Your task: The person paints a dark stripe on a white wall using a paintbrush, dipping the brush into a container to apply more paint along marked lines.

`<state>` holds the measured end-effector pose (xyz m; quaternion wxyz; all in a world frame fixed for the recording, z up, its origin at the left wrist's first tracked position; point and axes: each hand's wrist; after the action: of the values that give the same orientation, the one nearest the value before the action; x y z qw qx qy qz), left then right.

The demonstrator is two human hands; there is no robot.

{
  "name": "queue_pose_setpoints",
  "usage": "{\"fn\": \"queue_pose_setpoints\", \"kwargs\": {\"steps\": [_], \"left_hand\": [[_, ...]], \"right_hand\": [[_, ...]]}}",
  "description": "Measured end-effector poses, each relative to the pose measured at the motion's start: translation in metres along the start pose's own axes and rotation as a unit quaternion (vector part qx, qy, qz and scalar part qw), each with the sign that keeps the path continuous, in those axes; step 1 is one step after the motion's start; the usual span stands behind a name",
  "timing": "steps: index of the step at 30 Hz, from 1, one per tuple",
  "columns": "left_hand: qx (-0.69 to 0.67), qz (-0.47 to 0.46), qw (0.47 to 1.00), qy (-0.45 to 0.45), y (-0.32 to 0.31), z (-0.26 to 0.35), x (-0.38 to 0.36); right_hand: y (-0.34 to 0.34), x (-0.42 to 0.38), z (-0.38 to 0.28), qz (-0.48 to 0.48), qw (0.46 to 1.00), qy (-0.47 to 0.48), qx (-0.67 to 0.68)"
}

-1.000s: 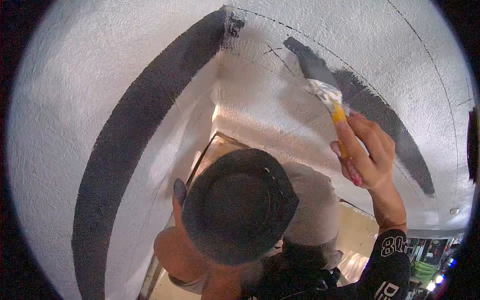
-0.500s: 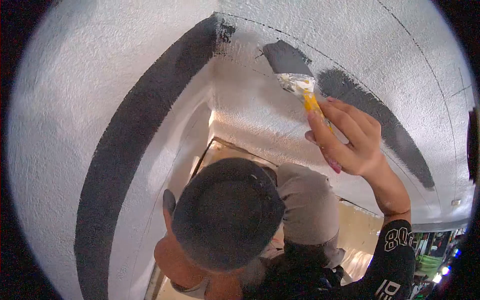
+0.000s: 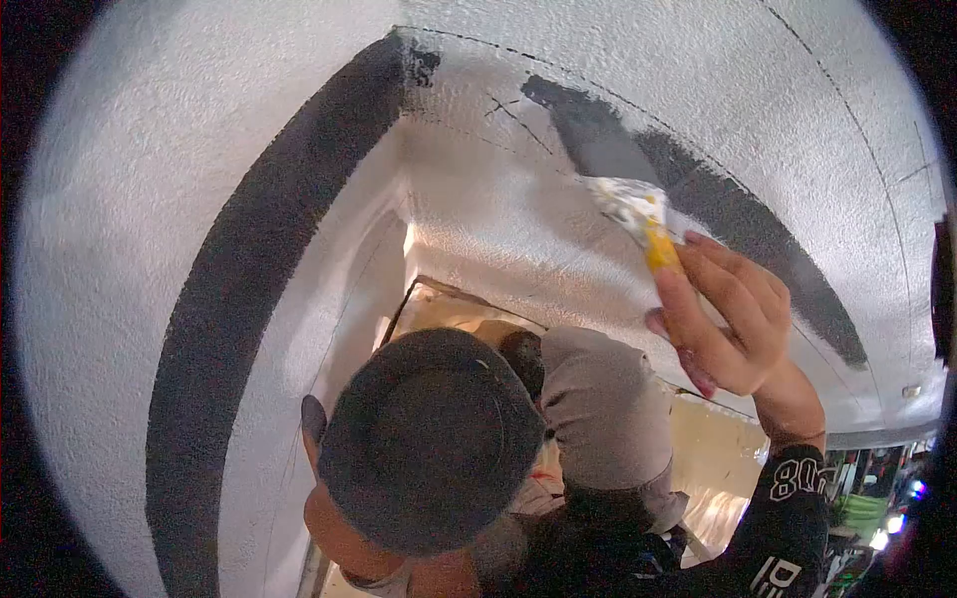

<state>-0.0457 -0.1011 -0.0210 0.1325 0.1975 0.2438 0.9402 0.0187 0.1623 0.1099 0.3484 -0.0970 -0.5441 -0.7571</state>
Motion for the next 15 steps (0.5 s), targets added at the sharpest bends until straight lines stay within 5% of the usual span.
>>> {"fn": "queue_pose_setpoints", "kwargs": {"steps": [15], "left_hand": [[0.027,-0.075,0.997,-0.02,0.013,-0.011,0.007]], "right_hand": [[0.015,-0.016,0.008,-0.025,0.999,-0.018,-0.033]]}}
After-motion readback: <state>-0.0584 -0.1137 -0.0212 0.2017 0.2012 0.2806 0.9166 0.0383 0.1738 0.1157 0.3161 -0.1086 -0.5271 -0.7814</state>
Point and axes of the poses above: each hand's wrist, its own x-axis towards the middle knuckle, its own y-axis out of the back of the hand, z = x × y, and after that the axes turned 1 degree about z, right-handed
